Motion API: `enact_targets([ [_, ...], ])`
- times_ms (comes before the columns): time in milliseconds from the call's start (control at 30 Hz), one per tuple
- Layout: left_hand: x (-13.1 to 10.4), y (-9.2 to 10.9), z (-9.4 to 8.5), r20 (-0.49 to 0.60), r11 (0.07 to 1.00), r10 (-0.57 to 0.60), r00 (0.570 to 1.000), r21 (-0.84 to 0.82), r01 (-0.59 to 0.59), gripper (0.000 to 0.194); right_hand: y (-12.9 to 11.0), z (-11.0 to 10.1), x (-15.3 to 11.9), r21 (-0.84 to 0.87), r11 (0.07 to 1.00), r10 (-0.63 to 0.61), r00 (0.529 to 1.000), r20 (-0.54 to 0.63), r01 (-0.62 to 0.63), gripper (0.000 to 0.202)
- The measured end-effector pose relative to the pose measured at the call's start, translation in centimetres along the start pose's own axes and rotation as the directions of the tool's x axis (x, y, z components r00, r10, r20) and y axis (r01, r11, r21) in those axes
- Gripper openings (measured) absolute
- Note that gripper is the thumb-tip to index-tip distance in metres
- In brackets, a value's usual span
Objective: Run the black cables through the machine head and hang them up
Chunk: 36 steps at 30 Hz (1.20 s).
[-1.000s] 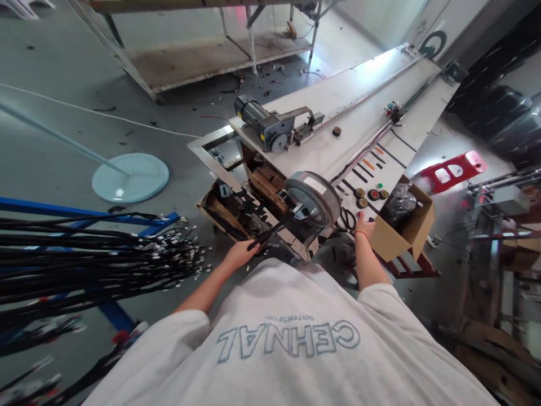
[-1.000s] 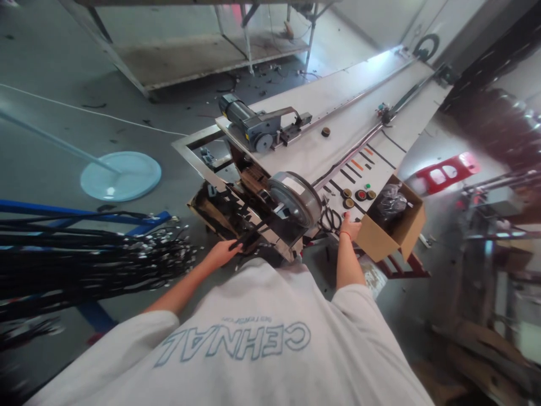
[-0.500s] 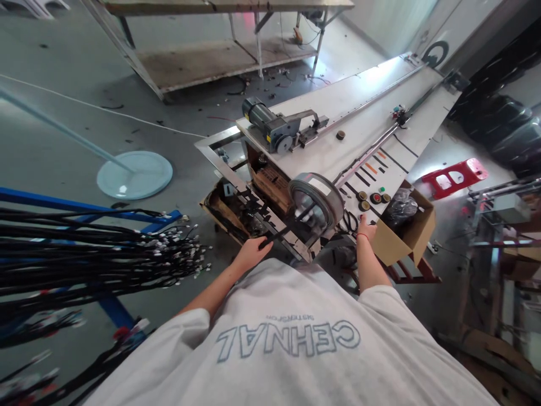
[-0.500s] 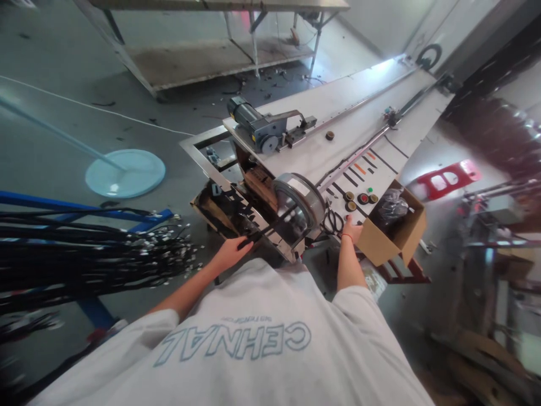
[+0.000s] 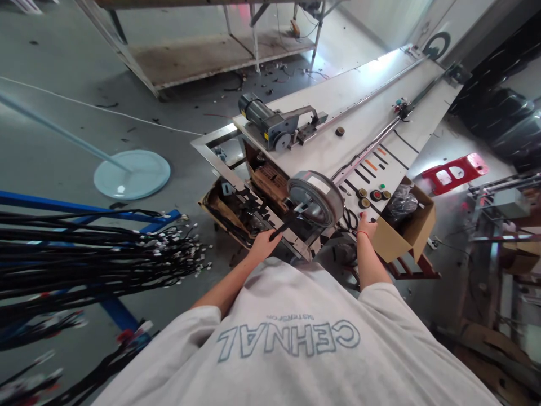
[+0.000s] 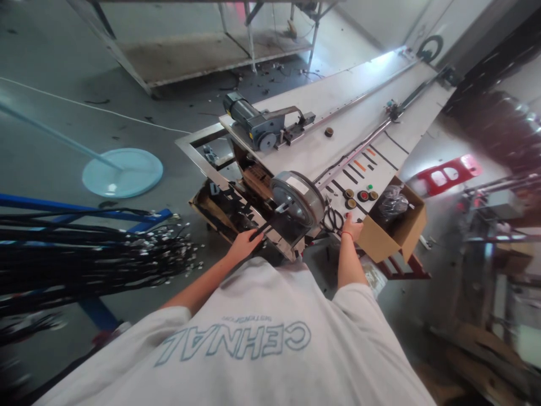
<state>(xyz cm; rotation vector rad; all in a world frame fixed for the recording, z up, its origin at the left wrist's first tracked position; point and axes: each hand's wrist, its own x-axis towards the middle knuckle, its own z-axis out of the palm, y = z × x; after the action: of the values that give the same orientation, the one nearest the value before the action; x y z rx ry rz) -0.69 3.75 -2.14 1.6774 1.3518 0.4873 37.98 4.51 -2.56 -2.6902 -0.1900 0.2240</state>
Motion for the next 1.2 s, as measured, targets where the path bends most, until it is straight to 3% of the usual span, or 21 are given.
enact_targets([
  [300,0.1,-0.5,0.9,0.044,0.998,0.063,0.997,-0.014,-0.063,0.039,0.3,0.2,0.3,0.0,1.0,-0.027,1.0,-0.007,0.027,0.07],
  [1200,0.0,-1.0,1.7,0.153,0.996,0.013,0.988,-0.084,0.0,0.046,0.4,0.7,0.4,-0.061,0.998,-0.008,1.0,-0.016,0.007,0.073],
])
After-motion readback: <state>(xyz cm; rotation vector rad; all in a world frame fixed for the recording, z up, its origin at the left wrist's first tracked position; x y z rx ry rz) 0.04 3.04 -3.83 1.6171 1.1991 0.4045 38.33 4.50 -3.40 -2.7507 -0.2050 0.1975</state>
